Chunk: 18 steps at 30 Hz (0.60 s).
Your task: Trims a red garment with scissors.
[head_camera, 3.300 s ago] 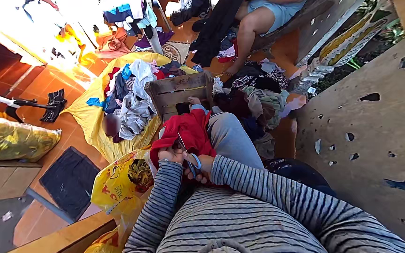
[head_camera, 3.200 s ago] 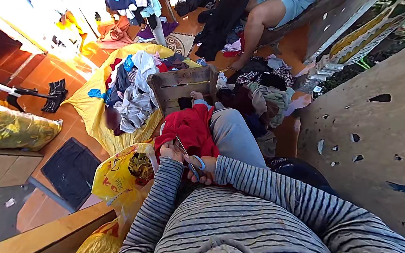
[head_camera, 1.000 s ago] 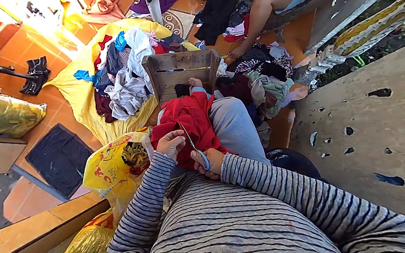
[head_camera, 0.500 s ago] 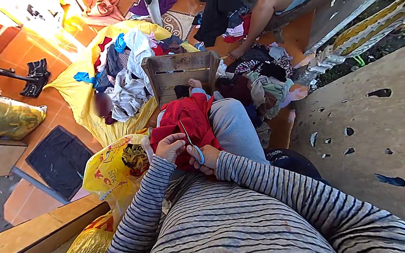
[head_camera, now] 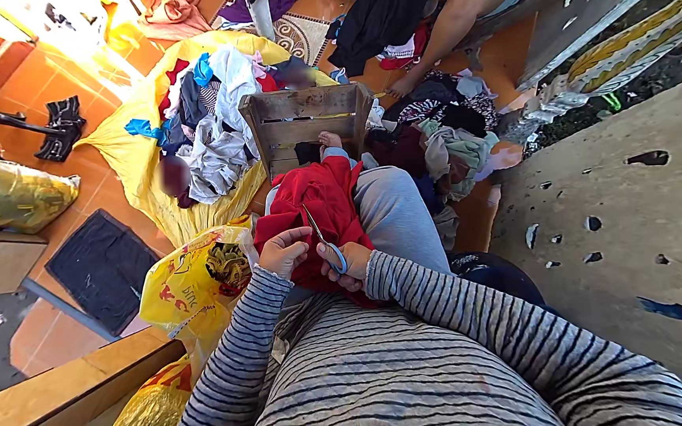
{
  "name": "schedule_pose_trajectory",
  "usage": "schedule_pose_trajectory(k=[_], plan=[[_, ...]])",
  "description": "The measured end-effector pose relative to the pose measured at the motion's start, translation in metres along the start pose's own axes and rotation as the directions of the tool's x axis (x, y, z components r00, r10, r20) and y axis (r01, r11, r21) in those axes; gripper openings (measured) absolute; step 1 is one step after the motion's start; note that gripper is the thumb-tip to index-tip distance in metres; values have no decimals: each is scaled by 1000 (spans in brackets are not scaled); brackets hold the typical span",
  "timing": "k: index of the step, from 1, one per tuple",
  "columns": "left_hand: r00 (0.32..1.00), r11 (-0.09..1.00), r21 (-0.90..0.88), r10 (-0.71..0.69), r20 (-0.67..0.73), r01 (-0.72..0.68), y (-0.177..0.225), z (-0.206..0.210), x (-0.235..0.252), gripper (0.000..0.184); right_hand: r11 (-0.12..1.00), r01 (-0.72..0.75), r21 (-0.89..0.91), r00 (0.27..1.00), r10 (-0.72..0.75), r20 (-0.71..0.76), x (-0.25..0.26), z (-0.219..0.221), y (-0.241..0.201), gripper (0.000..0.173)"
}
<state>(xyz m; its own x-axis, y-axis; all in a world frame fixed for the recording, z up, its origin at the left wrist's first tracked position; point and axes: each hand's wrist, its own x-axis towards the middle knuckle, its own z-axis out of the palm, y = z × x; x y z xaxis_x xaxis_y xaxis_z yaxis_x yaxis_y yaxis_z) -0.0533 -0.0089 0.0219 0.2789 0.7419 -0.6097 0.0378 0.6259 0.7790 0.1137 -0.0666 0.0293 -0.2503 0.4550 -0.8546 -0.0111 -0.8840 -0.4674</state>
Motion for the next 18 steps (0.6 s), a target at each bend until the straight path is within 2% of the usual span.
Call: schedule_pose_trajectory(k=[3,7,11,18], plan=[[999,1000,-10,27,-32,-28,5,-5,-1,28,995,1,-104,985,17,169,-7,-16,5,60],[994,998,1,61,-89,-62,12,-11,-3,19,991,102,-88,890,-51,453,-7,-41,16,63],[994,994,65,96,-57,-93,9,-9,-5,7,989,140,-57,874,-96,475,6,-42,5,63],[963,954,136,260,72,-267,-2,-16,-3,14,990,138,-23,910,-118,397,36,-39,-16,62]])
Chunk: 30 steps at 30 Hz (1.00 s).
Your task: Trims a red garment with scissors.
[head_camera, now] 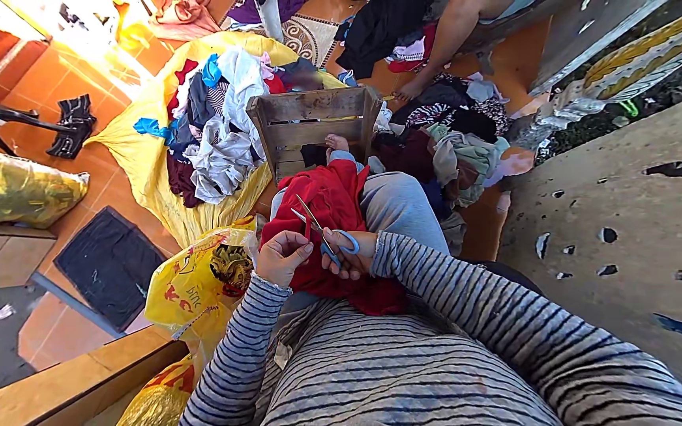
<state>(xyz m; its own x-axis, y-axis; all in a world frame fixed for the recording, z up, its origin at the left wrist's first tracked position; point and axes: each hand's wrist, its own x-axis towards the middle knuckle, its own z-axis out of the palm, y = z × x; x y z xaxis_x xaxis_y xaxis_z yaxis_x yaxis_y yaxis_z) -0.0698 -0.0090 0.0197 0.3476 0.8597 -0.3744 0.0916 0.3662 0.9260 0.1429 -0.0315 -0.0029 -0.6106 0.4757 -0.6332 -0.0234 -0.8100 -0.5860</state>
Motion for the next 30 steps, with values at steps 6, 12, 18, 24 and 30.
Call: schedule_pose_trajectory(k=[6,12,18,24,30], plan=[[993,996,-2,87,78,-87,-3,-20,-1,19,991,56,119,998,-56,-5,7,-5,7,56],[997,999,2,33,64,-33,-5,-28,-2,21,988,126,92,992,-125,-19,14,-6,14,50],[999,999,41,26,46,-28,0,-37,-3,22,993,119,21,987,-116,-108,11,-6,18,45],[995,879,472,98,-25,-75,7,-22,5,38,977,32,-211,924,-109,-366,2,30,4,33],[972,955,292,120,-202,-57,8,0,16,13,972,77,-220,903,-162,-397,-6,42,8,30]])
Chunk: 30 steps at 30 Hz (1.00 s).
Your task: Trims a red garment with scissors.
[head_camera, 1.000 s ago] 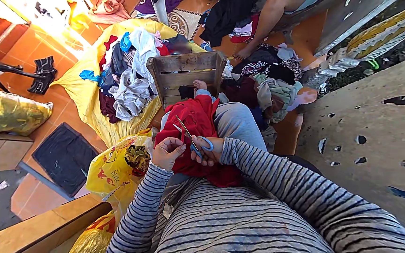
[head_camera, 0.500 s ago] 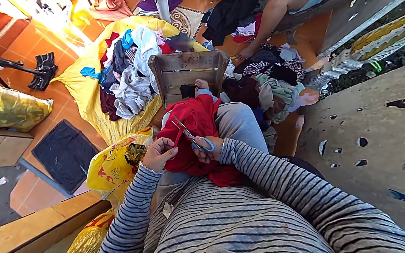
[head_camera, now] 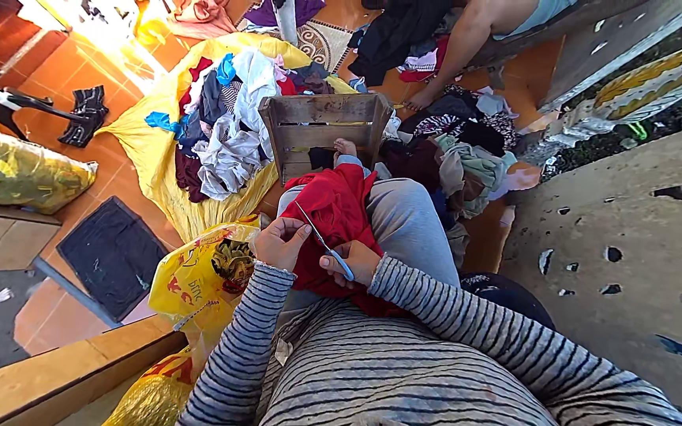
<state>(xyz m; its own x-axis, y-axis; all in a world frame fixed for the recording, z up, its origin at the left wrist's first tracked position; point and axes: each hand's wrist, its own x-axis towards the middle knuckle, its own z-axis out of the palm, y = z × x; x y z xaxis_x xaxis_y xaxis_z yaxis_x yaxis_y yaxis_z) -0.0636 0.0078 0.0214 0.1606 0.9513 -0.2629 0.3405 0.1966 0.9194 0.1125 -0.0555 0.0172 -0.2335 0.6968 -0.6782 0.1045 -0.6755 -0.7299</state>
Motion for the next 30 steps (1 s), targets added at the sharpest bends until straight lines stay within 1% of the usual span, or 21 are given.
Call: schedule_pose_trajectory(k=[2,4,6,9,12,14,18,23,26,28,30], plan=[[1000,1000,10,3,16,-3,3,0,-1,10,1000,28,-2,997,-28,73,-2,-7,4,30],[999,996,86,30,13,-31,3,-4,-1,11,998,62,-32,985,-56,164,-1,-16,9,31],[998,984,168,66,6,-66,4,-8,-3,12,995,87,-58,972,-72,225,1,-24,11,31],[992,962,243,124,28,-127,8,-10,-7,11,988,132,-78,958,-107,266,6,-29,12,32],[977,941,261,210,47,-215,9,-8,-11,13,977,170,-128,945,-125,303,11,-32,8,33],[968,935,254,247,37,-248,10,-6,-13,13,976,191,-101,941,-153,302,13,-31,9,37],[967,937,245,254,15,-250,11,-4,-17,12,980,194,48,934,-200,295,16,-29,15,44],[971,936,262,237,20,-234,13,-4,-17,15,974,215,74,932,-227,282,21,-29,21,46],[971,931,281,240,1,-231,12,-4,-17,14,975,218,35,943,-220,248,19,-30,19,39],[971,925,310,238,-21,-220,12,-5,-16,15,981,192,-10,960,-186,210,16,-30,16,32],[967,913,342,251,-38,-224,11,-5,-16,16,984,175,-45,968,-163,189,15,-30,14,29]])
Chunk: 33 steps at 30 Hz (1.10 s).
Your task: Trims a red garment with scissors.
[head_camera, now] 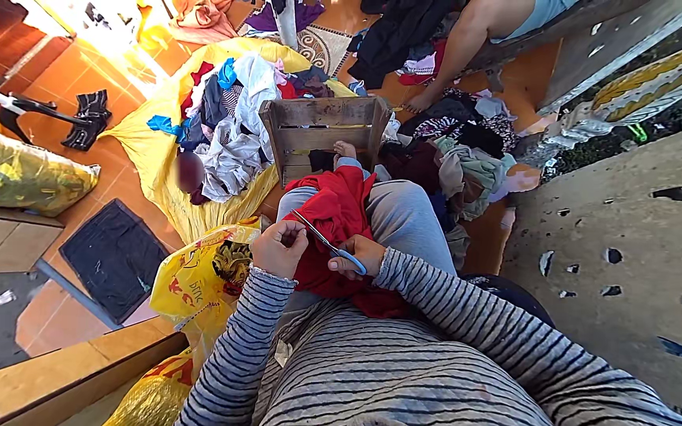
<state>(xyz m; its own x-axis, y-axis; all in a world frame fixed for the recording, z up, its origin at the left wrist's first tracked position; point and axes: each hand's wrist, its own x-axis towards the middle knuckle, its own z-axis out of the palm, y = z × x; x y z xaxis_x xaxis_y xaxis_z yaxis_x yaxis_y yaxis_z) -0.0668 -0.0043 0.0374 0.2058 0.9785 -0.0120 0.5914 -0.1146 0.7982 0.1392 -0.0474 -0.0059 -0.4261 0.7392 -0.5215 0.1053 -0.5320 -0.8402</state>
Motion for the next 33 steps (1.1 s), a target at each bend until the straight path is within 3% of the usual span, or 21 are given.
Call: schedule_pose_trajectory(k=[11,14,16,18,20,23,25,27,29,31,33], plan=[[990,994,-103,57,127,-44,-2,-2,-1,18,999,17,-35,1000,-17,3,3,-3,-1,30],[908,986,-163,104,407,-40,-5,-32,2,18,999,35,-19,997,-34,76,-1,-6,4,33],[873,986,-143,144,466,-87,-21,-66,7,20,995,88,45,989,-92,112,-5,-10,12,40],[914,1000,2,12,406,-14,-37,-98,10,19,980,153,129,985,-162,57,-11,-14,20,44],[908,961,226,-234,349,161,-53,-118,15,18,955,239,178,971,-228,-79,-15,-16,23,37],[787,779,558,-524,326,287,-78,-121,18,28,947,315,66,903,-278,-327,-17,-14,12,22],[730,693,669,-600,328,269,-78,-110,17,37,954,272,-128,858,-301,-417,-14,-10,3,35],[832,776,598,-459,313,203,-61,-90,13,36,920,197,-340,836,-339,-432,-10,-3,-5,51],[966,915,402,-139,216,42,-56,-55,10,28,844,113,-525,823,-375,-427,-4,9,-11,59],[990,960,253,95,109,-120,-54,-12,14,31,750,13,-662,842,-365,-397,7,17,-14,62],[991,957,270,77,105,-103,-47,19,22,55,699,-99,-708,873,-281,-399,18,19,-18,57]])
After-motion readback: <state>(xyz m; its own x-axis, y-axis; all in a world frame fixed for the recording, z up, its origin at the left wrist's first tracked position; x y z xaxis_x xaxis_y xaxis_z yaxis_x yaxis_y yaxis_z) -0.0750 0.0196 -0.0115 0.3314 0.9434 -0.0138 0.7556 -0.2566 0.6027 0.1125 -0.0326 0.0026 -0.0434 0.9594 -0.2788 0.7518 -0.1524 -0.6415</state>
